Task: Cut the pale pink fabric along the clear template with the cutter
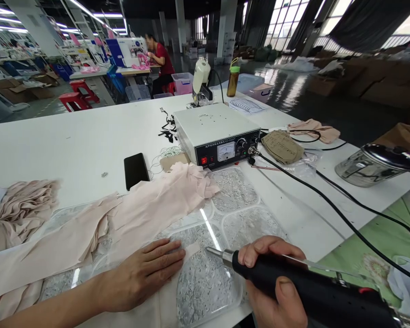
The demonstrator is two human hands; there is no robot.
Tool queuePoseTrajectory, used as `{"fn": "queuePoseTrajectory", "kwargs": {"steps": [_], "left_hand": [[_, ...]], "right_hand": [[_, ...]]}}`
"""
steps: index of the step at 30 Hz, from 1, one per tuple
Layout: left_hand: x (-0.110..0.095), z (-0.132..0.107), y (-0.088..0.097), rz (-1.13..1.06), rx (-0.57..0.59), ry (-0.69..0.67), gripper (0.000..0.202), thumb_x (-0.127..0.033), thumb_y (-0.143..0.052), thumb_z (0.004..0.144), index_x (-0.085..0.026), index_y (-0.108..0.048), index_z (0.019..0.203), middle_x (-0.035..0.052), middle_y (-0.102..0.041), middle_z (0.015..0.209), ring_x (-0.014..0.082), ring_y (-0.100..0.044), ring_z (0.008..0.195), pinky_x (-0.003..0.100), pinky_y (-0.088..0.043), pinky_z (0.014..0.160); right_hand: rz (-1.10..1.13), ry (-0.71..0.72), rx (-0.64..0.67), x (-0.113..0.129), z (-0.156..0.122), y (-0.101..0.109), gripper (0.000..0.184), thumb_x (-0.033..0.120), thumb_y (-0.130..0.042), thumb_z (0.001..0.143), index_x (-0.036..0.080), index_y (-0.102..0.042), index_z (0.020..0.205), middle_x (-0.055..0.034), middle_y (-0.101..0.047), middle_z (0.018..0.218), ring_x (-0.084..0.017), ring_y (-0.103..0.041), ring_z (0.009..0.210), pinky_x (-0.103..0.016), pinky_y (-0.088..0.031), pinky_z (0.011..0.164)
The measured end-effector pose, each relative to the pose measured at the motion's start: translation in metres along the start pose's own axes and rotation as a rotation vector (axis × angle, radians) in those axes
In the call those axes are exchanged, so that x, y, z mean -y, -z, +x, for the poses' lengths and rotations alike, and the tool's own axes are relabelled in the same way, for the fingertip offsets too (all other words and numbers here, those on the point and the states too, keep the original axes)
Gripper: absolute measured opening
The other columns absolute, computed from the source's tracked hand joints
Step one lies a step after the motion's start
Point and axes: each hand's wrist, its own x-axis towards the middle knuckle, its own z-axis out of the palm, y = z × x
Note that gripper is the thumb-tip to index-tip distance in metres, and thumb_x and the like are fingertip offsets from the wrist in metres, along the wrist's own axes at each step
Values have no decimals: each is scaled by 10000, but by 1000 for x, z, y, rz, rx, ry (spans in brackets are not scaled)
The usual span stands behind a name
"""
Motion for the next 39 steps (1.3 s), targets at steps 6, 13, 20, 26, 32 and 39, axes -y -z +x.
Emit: {"fn": "queuePoseTrajectory", "kwargs": {"steps": [6, 13, 20, 26, 32, 39], "left_hand": [[0, -1, -1, -27, -18, 13, 369, -137, -344, 1007, -71, -483, 1343, 134, -516, 1384, 258, -367, 1380, 413, -352, 1136], [1, 0, 0, -26, 1, 1, 371, -127, -332, 1001, -55, -490, 1330, 132, -497, 1403, 278, -380, 1370, 425, -353, 1128], [1, -1, -2, -20, -4, 4, 365, -138, -340, 1005, -60, -495, 1325, 122, -503, 1400, 275, -383, 1368, 418, -349, 1129], [1, -1, -1, -21, 3, 5, 361, -138, -353, 1002, -53, -499, 1321, 120, -499, 1404, 279, -386, 1366, 419, -357, 1124], [0, 0, 0, -36, -49, 10, 347, -153, -345, 1013, -67, -520, 1300, 108, -534, 1374, 260, -414, 1350, 403, -365, 1122], [0, 0, -1, -43, -66, 14, 340, -158, -352, 1014, -67, -525, 1292, 113, -543, 1364, 259, -414, 1350, 407, -365, 1122]], "right_hand": [[-5, -24, 108, -6, -1, -8, 179, 332, -606, 742, 198, -605, 861, 4, -551, 756, -123, -548, 565, -315, -506, 496], [-13, -45, 146, -8, -2, -13, 150, 314, -566, 775, 205, -601, 872, 11, -529, 757, -120, -550, 580, -319, -514, 522], [-24, -48, 145, -10, -3, -15, 143, 316, -587, 766, 207, -601, 858, 9, -526, 751, -121, -552, 566, -320, -511, 502], [-45, -29, 198, -7, -1, -15, 96, 291, -604, 786, 198, -598, 808, 6, -549, 728, -117, -567, 561, -314, -533, 506], [-52, -23, 181, -7, -1, -15, 85, 269, -597, 768, 199, -604, 815, 9, -555, 715, -117, -562, 547, -312, -534, 495], [-58, -15, 144, -10, 2, -23, 93, 270, -579, 753, 204, -594, 817, 9, -539, 734, -113, -547, 547, -306, -518, 495]]}}
